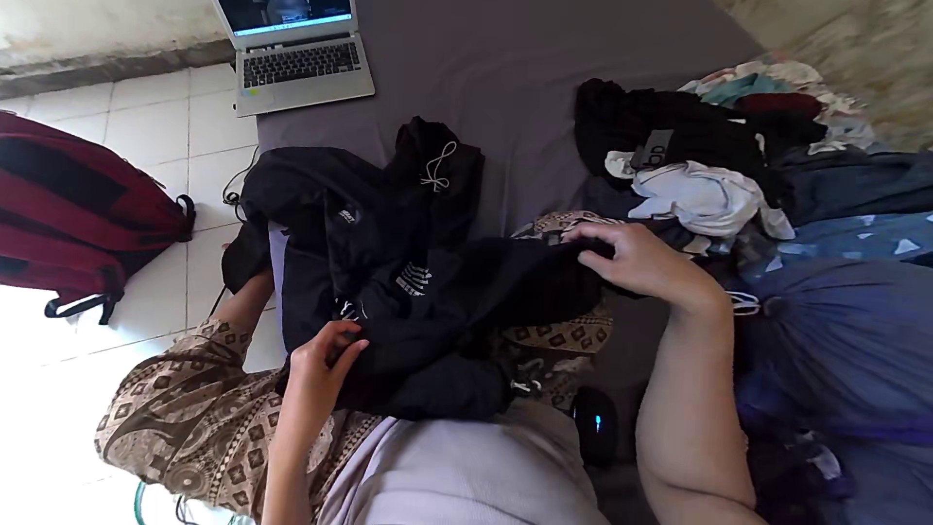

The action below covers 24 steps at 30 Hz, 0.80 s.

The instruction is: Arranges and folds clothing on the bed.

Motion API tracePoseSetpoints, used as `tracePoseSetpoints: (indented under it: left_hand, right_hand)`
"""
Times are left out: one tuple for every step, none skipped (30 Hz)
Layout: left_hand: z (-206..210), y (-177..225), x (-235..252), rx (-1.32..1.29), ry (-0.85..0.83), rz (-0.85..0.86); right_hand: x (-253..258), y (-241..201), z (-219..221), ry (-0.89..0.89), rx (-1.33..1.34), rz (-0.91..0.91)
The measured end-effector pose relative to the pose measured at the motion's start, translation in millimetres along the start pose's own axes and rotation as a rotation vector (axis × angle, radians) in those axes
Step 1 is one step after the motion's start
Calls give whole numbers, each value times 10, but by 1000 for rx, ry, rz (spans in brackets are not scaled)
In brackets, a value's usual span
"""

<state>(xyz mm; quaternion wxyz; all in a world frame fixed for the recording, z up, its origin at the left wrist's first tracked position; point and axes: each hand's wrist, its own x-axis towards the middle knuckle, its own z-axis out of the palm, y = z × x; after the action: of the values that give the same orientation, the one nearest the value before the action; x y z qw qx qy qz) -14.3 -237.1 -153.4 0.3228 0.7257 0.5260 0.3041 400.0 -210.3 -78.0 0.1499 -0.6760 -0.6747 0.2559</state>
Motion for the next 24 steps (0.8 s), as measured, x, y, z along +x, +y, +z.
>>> tracePoseSetpoints:
  left_hand:
    - [6, -12, -9, 10, -18, -4]
    - [5, -14, -17, 19, -43, -2]
    - [-2, -6, -22, 32, -75, 4]
    - [-12, 17, -24, 53, -106, 12]
    - [-19, 48, -24, 77, -130, 21]
    - [-21, 83, -17, 101, -145, 36]
    - [-20, 120, 3, 110, -150, 52]
    - [-6, 152, 38, 110, -147, 69]
    - [15, 193, 87, 110, -140, 88]
    - [40, 255, 148, 107, -142, 101]
    - [77, 327, 216, 102, -155, 112]
    - [125, 408, 287, 99, -183, 122]
    - [186, 494, 361, 91, -220, 130]
    - [261, 577, 438, 81, -266, 135]
    - [346, 653, 513, 71, -319, 129]
    - [436, 723, 583, 72, -378, 104]
    - [520, 796, 645, 91, -445, 50]
    - [595, 870, 698, 130, -514, -21]
    - [657, 940, 741, 181, -588, -102]
    - [705, 999, 769, 231, -661, -177]
    - [740, 1047, 780, 275, -728, -233]
    - [762, 1082, 781, 307, -789, -274]
    - [776, 1097, 780, 325, -842, -301]
    - [788, 1085, 778, 324, -878, -313]
  right_hand:
    - [-44, 7, 14, -2, -4, 15]
    - [-87, 11, 27, 0, -12, 22]
    - [-126, 9, 36, 6, -27, 24]
    - [-163, 0, 47, 21, -47, 19]
    - [-201, -13, 58, 38, -70, 7]
    - [-238, -22, 72, 59, -99, -14]
    - [-273, -35, 91, 87, -118, -52]
    - [-303, -66, 110, 123, -134, -103]
    - [-331, -112, 130, 159, -145, -161]
    - [-353, -164, 157, 194, -149, -222]
    - [-369, -219, 194, 226, -140, -280]
    - [-377, -273, 235, 242, -113, -330]
    - [-376, -313, 281, 236, -79, -376]
    - [-368, -336, 332, 209, -43, -415]
    - [-356, -346, 385, 169, -16, -442]
    - [-346, -352, 438, 131, -7, -455]
    - [-335, -356, 486, 106, -16, -461]
    - [-323, -361, 528, 93, -30, -466]
    - [-318, -367, 562, 84, -46, -468]
    - [-317, -370, 590, 84, -72, -469]
    - [-316, -370, 610, 84, -103, -470]
    - [-313, -361, 625, 77, -135, -469]
    - [-308, -343, 638, 61, -158, -463]
    - [-301, -320, 649, 41, -171, -451]
